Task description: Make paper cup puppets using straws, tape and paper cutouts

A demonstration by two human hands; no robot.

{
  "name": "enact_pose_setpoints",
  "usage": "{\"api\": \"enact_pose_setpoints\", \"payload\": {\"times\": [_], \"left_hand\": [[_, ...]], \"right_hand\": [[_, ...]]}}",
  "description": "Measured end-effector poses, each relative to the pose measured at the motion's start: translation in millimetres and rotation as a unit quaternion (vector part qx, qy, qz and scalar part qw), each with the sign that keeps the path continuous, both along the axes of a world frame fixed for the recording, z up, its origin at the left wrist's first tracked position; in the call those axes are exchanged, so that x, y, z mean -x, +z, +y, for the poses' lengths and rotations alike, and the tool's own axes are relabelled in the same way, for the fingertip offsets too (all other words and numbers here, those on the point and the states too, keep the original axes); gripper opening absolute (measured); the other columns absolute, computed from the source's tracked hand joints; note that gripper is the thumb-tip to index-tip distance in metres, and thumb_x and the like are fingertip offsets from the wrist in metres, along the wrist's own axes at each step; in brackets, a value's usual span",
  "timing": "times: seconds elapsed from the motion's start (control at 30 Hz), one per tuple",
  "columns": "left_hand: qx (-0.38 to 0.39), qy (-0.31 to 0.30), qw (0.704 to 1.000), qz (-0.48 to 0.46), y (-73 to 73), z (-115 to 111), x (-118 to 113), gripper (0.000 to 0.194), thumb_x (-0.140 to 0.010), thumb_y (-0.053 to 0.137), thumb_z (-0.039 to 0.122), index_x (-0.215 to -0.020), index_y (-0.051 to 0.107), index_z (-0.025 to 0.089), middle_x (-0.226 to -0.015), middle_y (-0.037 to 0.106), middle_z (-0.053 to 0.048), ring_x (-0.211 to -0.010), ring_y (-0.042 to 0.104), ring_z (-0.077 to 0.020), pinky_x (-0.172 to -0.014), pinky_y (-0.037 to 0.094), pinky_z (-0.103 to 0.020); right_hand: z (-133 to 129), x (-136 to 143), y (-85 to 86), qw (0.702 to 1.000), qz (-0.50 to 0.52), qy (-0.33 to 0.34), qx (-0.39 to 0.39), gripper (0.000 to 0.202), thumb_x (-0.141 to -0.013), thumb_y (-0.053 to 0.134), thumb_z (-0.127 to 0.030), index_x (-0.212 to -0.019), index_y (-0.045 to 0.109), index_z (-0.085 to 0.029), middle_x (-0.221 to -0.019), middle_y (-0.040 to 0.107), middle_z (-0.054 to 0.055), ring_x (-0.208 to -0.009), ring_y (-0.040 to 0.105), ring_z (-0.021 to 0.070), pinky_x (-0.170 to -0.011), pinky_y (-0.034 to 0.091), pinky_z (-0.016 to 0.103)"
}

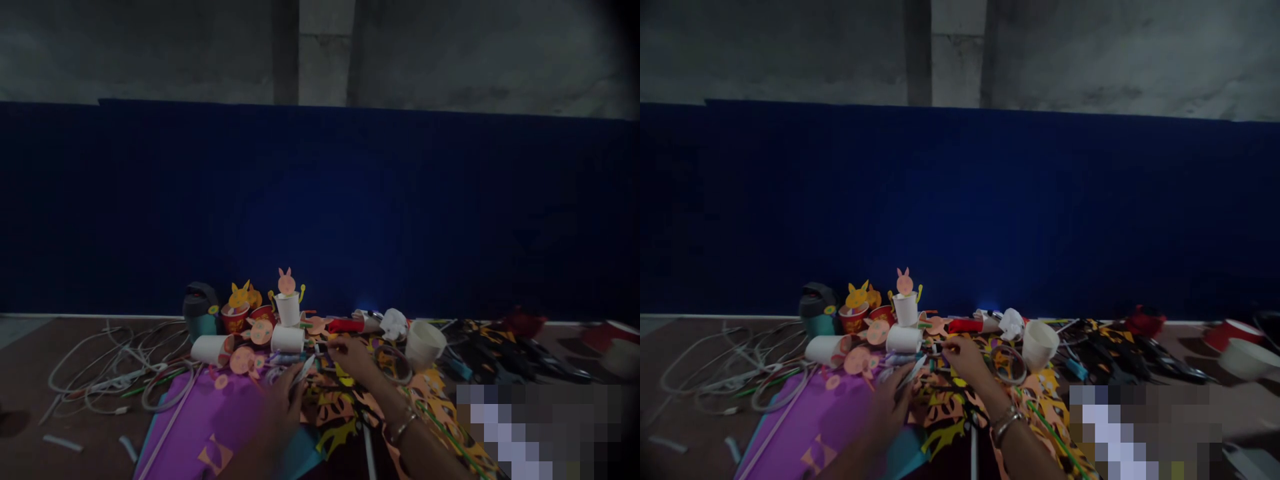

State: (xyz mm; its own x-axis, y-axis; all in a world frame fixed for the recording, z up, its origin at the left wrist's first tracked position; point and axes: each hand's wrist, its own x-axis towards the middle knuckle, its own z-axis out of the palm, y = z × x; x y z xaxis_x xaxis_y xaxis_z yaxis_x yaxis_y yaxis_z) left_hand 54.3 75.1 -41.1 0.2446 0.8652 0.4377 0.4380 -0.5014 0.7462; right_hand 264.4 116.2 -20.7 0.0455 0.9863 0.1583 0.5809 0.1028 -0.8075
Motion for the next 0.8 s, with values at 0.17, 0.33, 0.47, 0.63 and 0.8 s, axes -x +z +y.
{"api": "enact_pose_setpoints", "payload": {"times": [0.17, 0.33, 0.47, 0.63, 0.8], "left_hand": [[0.012, 0.001, 1.0, 0.029, -2.7, 1.2, 1.8, 0.032, -0.087, 0.043, 0.03, -0.114, 0.058, 0.022, -0.112, 0.065, -0.008, -0.103, 0.06, -0.023, -0.088, 0.048, -0.037], [0.022, 0.003, 0.998, 0.051, 1.9, 0.4, 1.2, 0.03, -0.087, 0.043, 0.031, -0.112, 0.059, 0.023, -0.111, 0.066, -0.006, -0.1, 0.06, -0.0223, -0.086, 0.049, -0.035], [0.01, -0.014, 0.998, 0.054, 7.8, -0.6, 1.7, 0.03, -0.089, 0.042, 0.03, -0.113, 0.058, 0.026, -0.11, 0.066, -0.005, -0.101, 0.06, -0.0209, -0.087, 0.047, -0.034], [-0.008, -0.032, 0.997, 0.063, 7.3, -1.4, 3.5, 0.031, -0.088, 0.042, 0.025, -0.114, 0.058, 0.03, -0.113, 0.065, -0.002, -0.104, 0.058, -0.0205, -0.089, 0.046, -0.034], [-0.006, -0.037, 0.996, 0.086, -0.4, 0.1, 5.0, 0.032, -0.085, 0.043, 0.019, -0.112, 0.058, 0.028, -0.112, 0.065, -0.004, -0.102, 0.058, -0.0209, -0.087, 0.047, -0.035]], "right_hand": [[-7.9, 11.7, -6.2, 0.991, -0.117, -0.051, -0.043, 0.007, -0.066, 0.062, -0.021, -0.066, 0.065, -0.015, -0.09, 0.059, 0.012, -0.098, 0.049, 0.0281, -0.092, 0.032, 0.038], [-10.3, 13.1, 6.5, 0.989, -0.139, -0.024, -0.047, 0.01, -0.07, 0.06, -0.022, -0.076, 0.065, -0.015, -0.092, 0.061, 0.011, -0.096, 0.052, 0.0259, -0.086, 0.037, 0.035], [-13.8, 2.0, 25.7, 0.991, -0.114, 0.07, -0.015, 0.011, -0.07, 0.063, -0.024, -0.078, 0.066, -0.017, -0.07, 0.065, 0.001, -0.067, 0.059, 0.0155, -0.061, 0.043, 0.022], [-21.2, -3.6, 39.2, 0.986, -0.099, 0.132, -0.011, 0.011, -0.069, 0.064, -0.021, -0.077, 0.07, -0.018, -0.068, 0.067, 0.0, -0.063, 0.058, 0.0128, -0.056, 0.039, 0.019], [-22.3, -0.6, 43.1, 0.985, -0.089, 0.151, -0.007, 0.015, -0.068, 0.062, -0.019, -0.079, 0.072, -0.018, -0.073, 0.068, 0.002, -0.066, 0.058, 0.0134, -0.059, 0.04, 0.02]]}}
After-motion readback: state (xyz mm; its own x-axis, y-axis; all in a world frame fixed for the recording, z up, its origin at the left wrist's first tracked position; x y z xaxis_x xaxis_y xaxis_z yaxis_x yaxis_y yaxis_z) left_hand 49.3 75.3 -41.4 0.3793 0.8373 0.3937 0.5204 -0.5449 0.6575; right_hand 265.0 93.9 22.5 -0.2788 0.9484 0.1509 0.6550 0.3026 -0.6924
